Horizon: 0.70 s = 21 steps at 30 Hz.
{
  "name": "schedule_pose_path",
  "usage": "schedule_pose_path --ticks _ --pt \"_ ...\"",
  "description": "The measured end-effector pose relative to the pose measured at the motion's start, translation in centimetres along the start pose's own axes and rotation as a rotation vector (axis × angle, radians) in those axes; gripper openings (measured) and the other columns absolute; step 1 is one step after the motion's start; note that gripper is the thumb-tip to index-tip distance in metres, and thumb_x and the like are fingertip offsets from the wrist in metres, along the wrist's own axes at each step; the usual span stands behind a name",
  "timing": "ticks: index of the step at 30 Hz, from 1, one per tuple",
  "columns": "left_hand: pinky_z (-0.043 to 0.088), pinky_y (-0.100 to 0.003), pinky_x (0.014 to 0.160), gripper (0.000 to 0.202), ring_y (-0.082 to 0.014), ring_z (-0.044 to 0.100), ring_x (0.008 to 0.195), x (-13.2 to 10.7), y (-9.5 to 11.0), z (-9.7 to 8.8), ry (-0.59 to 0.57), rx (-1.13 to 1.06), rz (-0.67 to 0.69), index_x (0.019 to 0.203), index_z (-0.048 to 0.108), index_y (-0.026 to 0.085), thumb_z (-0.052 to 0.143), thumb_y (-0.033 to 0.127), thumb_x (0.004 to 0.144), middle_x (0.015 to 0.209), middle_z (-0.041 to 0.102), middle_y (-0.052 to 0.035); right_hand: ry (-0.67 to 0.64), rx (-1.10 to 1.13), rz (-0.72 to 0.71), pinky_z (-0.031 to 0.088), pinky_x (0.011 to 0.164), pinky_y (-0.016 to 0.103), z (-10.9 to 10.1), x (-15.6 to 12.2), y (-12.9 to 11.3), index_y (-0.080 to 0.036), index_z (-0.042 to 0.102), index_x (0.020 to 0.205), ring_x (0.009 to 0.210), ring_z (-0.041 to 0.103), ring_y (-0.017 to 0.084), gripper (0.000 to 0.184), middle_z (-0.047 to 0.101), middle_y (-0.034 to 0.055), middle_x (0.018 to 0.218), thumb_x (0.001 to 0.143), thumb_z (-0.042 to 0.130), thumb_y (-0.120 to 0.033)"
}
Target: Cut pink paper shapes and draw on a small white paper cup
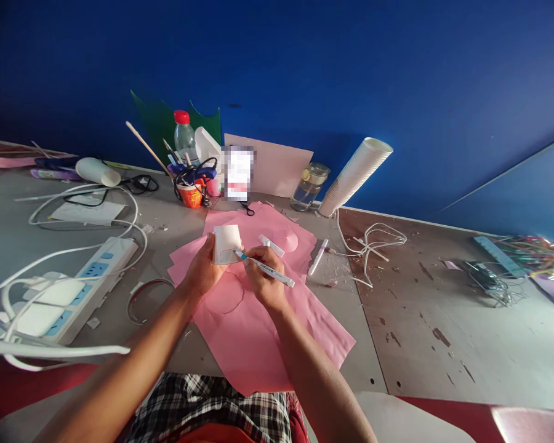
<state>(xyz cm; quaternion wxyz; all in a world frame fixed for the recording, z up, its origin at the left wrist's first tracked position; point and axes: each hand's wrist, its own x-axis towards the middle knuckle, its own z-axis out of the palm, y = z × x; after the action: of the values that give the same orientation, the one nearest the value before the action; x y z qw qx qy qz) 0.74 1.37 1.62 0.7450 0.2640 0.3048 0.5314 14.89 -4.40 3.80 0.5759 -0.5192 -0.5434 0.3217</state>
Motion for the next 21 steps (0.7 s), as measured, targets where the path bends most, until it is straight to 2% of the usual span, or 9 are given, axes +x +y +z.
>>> schedule_pose_path --ticks 5,9,13,17,21 --pt "0.053 -0.034 0.086 0.050 -0.0234 0.071 0.090 0.00 -0.06 -0.17 -0.006 0.004 0.005 0.099 0.070 0.013 0.049 0.058 0.097 0.085 0.073 -0.0088 -0.040 0.058 0.003 0.052 0.070 0.036 0.09 0.04 0.11 -0.025 0.063 0.080 0.079 0.066 0.021 0.005 0.074 0.0032 0.087 0.080 0.062 -0.030" --pt "0.053 -0.034 0.085 0.051 -0.0242 0.071 0.091 -0.02 0.06 -0.10 -0.013 0.009 0.001 0.099 0.069 0.013 0.048 0.058 0.097 0.084 0.073 -0.0095 -0.058 0.089 -0.011 0.054 0.077 0.039 0.11 0.12 0.32 -0.026 0.063 0.079 0.084 0.069 0.023 0.004 0.072 0.0019 0.080 0.079 0.063 -0.030" --pt "0.053 -0.034 0.085 0.049 -0.0244 0.071 0.091 0.02 0.06 -0.12 0.011 0.003 -0.014 0.099 0.068 0.013 0.049 0.058 0.097 0.082 0.072 -0.0088 -0.095 0.081 -0.019 0.053 0.073 0.039 0.04 0.09 0.40 -0.027 0.064 0.078 0.077 0.066 0.022 0.003 0.068 0.0000 0.075 0.077 0.062 -0.029" --pt "0.053 -0.035 0.086 0.049 -0.0238 0.071 0.091 0.08 -0.13 -0.43 -0.015 -0.006 0.000 0.101 0.069 0.014 0.049 0.059 0.097 0.085 0.073 -0.0083 -0.129 0.066 -0.012 0.051 0.068 0.037 0.02 0.04 0.41 -0.028 0.065 0.076 0.070 0.061 0.021 0.003 0.063 -0.0013 0.067 0.076 0.062 -0.028" --pt "0.053 -0.035 0.086 0.050 -0.0239 0.071 0.091 0.15 -0.17 -0.47 -0.020 -0.015 -0.006 0.103 0.069 0.014 0.050 0.060 0.096 0.086 0.073 -0.0087 -0.118 0.099 0.018 0.048 0.063 0.034 0.06 0.15 0.76 -0.027 0.064 0.076 0.066 0.058 0.020 0.004 0.060 -0.0013 0.066 0.076 0.063 -0.030"
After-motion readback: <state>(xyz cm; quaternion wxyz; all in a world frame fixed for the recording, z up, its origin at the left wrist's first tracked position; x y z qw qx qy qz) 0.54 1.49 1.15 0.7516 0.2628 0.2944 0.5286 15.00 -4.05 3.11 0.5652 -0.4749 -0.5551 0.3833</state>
